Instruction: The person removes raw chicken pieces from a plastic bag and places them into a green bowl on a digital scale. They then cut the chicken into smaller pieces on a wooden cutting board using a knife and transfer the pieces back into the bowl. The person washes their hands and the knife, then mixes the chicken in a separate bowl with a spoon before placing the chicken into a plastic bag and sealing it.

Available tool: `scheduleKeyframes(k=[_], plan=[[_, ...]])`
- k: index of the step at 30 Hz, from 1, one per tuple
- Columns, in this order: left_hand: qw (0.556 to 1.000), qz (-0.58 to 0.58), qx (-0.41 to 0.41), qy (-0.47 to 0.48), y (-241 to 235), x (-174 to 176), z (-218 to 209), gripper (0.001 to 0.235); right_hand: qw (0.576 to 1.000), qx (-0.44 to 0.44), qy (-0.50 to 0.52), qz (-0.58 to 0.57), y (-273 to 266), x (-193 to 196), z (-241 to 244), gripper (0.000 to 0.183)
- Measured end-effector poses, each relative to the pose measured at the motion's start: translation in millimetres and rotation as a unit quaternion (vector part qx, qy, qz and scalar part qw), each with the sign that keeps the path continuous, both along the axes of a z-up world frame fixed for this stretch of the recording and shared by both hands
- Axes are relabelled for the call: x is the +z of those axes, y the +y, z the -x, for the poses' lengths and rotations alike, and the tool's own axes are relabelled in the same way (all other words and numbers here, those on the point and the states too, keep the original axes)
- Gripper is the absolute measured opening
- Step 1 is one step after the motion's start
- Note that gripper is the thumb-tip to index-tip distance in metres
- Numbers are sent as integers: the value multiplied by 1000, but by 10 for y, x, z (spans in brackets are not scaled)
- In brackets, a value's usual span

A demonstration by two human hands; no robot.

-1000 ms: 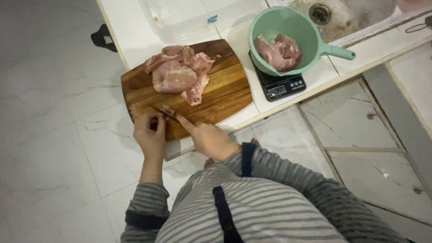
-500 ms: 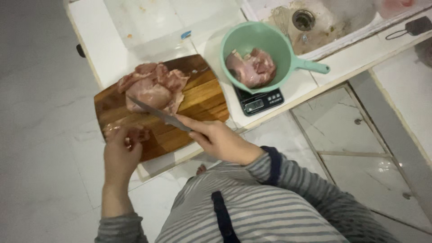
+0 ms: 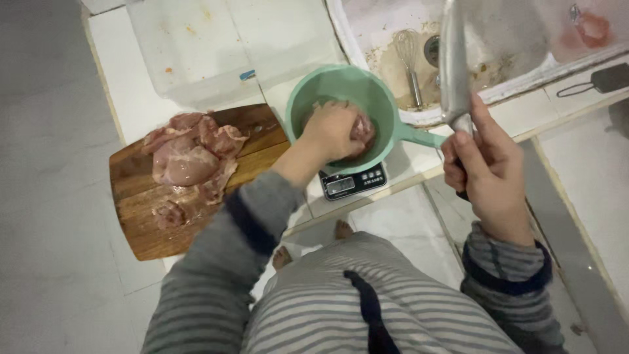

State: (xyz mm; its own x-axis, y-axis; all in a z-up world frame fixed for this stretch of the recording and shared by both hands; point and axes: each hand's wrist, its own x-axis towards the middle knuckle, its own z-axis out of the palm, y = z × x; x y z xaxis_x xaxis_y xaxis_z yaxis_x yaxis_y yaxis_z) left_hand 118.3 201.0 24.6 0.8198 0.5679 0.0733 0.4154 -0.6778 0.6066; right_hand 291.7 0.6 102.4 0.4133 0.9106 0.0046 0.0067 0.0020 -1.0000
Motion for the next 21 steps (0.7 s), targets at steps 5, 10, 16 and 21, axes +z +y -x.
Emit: scheduleKeyframes(k=[5, 10, 16, 21], plan=[[985, 25, 11, 171, 275, -288, -322, 43, 1000, 1, -3, 13, -48, -28, -193, 58], [990, 11, 37, 133, 331, -449, -337, 59, 1000, 14, -8, 17, -34, -108, -334, 58], [987, 160, 6, 36, 448, -385, -280, 68, 1000, 14, -11, 18, -33, -140, -451, 59], [978, 196, -21, 74, 397, -317, -332, 31, 999, 25, -19, 23, -26, -131, -490, 57]])
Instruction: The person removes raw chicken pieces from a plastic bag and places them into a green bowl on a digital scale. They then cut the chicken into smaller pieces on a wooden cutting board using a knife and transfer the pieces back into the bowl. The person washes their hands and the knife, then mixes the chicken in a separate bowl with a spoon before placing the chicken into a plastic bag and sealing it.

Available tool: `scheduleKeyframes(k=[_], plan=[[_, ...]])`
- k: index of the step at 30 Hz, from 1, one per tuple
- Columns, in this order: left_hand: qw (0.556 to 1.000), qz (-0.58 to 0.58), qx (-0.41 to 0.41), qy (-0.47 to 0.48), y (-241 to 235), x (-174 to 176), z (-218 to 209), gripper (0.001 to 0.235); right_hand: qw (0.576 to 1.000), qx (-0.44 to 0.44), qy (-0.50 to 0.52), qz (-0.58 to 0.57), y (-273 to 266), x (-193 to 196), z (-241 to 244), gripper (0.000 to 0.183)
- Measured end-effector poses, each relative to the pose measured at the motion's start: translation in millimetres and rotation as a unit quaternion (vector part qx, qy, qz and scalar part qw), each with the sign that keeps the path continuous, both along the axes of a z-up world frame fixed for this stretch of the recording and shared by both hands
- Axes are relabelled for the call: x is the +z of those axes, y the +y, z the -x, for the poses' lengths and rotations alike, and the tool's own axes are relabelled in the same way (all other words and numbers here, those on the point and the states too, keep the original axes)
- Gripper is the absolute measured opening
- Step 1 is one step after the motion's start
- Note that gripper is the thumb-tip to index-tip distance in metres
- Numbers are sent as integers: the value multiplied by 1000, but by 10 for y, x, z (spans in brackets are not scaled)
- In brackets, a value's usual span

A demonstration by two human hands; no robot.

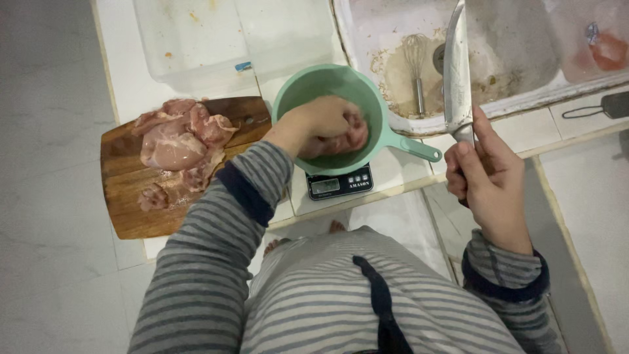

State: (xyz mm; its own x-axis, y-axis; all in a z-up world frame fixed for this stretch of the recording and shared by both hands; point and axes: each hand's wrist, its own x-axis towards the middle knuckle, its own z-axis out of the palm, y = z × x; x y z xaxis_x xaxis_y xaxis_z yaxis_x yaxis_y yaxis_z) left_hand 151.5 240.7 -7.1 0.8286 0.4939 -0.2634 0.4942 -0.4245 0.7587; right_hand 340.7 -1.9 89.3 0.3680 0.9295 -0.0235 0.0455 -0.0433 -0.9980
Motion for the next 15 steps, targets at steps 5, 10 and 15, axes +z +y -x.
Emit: scheduleKeyframes(k=[5, 10, 15], plan=[[993, 52, 26, 103, -43, 88, -24, 18, 1000, -3, 1, 8, 30, -2, -23, 57], [997, 22, 30, 75, -116, 154, -56, 25, 1000, -1, 7, 1, 23, -20, -55, 57], [983, 88, 46, 157, -233, 267, -156, 13, 1000, -4, 2, 4, 24, -15, -68, 58]])
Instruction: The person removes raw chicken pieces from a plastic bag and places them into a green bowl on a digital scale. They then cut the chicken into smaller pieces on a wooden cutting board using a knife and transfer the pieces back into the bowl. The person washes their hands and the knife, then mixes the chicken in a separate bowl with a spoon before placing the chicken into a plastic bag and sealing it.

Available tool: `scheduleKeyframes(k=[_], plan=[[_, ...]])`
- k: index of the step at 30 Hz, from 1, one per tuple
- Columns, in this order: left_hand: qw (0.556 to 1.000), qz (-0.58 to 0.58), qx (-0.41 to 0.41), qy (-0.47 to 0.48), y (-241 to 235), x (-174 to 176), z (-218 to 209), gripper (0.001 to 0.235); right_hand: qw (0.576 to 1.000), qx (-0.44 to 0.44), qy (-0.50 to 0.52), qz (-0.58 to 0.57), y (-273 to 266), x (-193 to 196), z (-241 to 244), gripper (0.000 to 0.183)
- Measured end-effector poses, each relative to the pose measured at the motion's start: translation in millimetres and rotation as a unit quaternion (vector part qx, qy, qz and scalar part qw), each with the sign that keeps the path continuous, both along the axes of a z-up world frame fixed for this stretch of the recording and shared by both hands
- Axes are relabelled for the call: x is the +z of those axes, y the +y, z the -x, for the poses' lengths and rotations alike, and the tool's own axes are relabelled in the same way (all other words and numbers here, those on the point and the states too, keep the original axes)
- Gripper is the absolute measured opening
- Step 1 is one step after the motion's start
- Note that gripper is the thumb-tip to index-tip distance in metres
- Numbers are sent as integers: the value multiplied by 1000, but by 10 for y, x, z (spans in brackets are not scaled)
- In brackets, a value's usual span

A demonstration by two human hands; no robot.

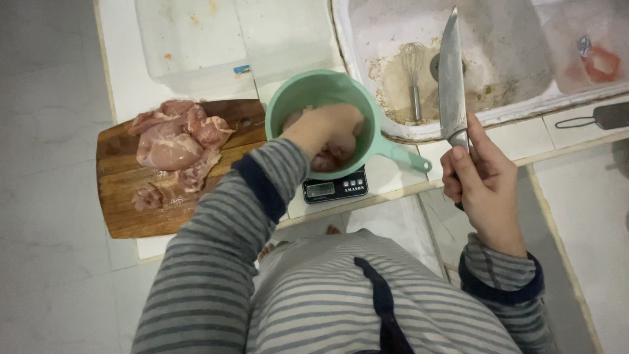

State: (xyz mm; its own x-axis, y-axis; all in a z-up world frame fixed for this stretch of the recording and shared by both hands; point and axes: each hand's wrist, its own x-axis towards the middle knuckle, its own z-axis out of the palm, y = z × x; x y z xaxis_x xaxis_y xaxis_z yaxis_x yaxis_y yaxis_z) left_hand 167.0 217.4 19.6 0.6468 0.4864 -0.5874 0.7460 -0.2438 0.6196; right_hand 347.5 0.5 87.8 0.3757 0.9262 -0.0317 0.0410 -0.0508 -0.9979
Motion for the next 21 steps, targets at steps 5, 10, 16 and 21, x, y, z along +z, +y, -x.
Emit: scheduleKeyframes(k=[5, 10, 16, 21], plan=[[966, -186, -172, 46, 26, 122, -188, 10, 1000, -4, -4, -2, -14, -11, -9, 58], [996, -69, -2, -60, 90, 167, 22, 12, 1000, 8, -1, -1, 14, -70, 8, 57], [949, -242, -58, -194, 211, 208, 164, 15, 1000, 28, -2, 4, 81, -190, 65, 57], [904, -264, 0, -336, 246, 291, 349, 15, 999, 10, -41, 9, 253, -309, 172, 33]])
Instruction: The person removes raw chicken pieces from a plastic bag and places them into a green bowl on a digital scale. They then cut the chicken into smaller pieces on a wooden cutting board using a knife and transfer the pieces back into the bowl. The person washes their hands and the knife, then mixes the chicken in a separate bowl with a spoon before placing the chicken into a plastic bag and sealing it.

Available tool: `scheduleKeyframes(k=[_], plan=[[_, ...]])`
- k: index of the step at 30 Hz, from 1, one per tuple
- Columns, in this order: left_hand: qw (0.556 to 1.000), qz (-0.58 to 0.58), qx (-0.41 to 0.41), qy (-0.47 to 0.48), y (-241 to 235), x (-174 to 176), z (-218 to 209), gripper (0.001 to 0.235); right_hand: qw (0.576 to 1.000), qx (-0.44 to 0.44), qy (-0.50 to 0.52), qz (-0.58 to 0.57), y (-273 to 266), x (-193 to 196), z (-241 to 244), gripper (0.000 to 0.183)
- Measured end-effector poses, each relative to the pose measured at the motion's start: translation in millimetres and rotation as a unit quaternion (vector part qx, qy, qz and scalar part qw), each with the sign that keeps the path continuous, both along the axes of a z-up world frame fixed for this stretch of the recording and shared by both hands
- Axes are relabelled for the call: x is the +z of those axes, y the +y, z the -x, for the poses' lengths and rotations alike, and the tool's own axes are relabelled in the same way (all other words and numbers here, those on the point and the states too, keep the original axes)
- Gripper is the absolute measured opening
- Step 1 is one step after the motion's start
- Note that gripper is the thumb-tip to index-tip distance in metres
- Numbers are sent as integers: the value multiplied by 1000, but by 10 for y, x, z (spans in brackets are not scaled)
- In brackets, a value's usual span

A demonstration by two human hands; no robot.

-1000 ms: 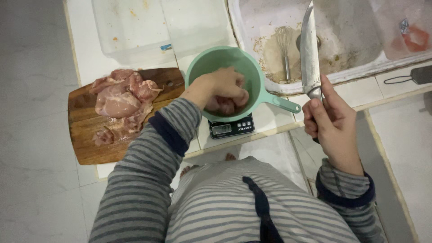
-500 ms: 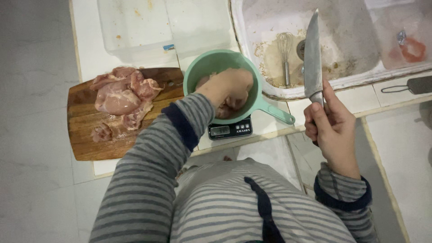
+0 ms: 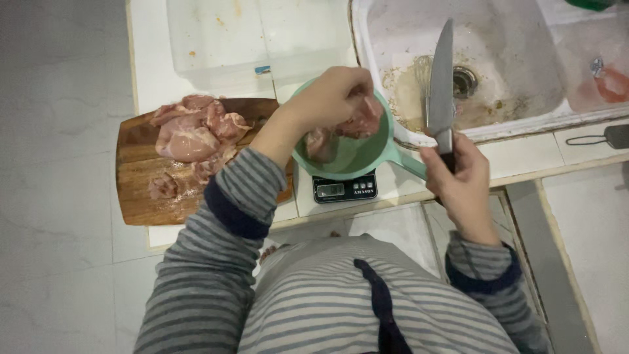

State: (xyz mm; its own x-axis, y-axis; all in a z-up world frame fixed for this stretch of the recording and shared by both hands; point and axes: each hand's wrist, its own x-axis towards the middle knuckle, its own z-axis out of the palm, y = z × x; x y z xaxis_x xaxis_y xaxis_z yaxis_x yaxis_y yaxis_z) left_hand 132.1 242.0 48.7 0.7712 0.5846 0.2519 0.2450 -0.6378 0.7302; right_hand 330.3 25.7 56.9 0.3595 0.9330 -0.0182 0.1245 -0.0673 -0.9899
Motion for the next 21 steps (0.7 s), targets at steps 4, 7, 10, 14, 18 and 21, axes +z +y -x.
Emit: scheduleKeyframes(k=[4, 7, 10, 14, 18, 21], plan=[[999, 29, -10, -39, -91, 61, 72, 13, 982, 73, -121, -125, 414, -70, 126, 41], [997, 65, -4, -47, -151, 81, 89, 11, 970, 131, -142, -150, 739, -78, 184, 42], [987, 135, -11, -89, -166, 66, 102, 9, 975, 158, -102, -116, 902, -121, 259, 31], [971, 198, 19, -131, -207, -34, 160, 20, 981, 150, -54, -107, 1014, -222, 300, 19], [943, 286, -25, -171, -307, -110, 305, 60, 973, 145, -60, -170, 1139, -125, 304, 17], [917, 279, -47, -281, -421, -120, 334, 70, 988, 126, 35, -84, 1157, 110, 395, 21]])
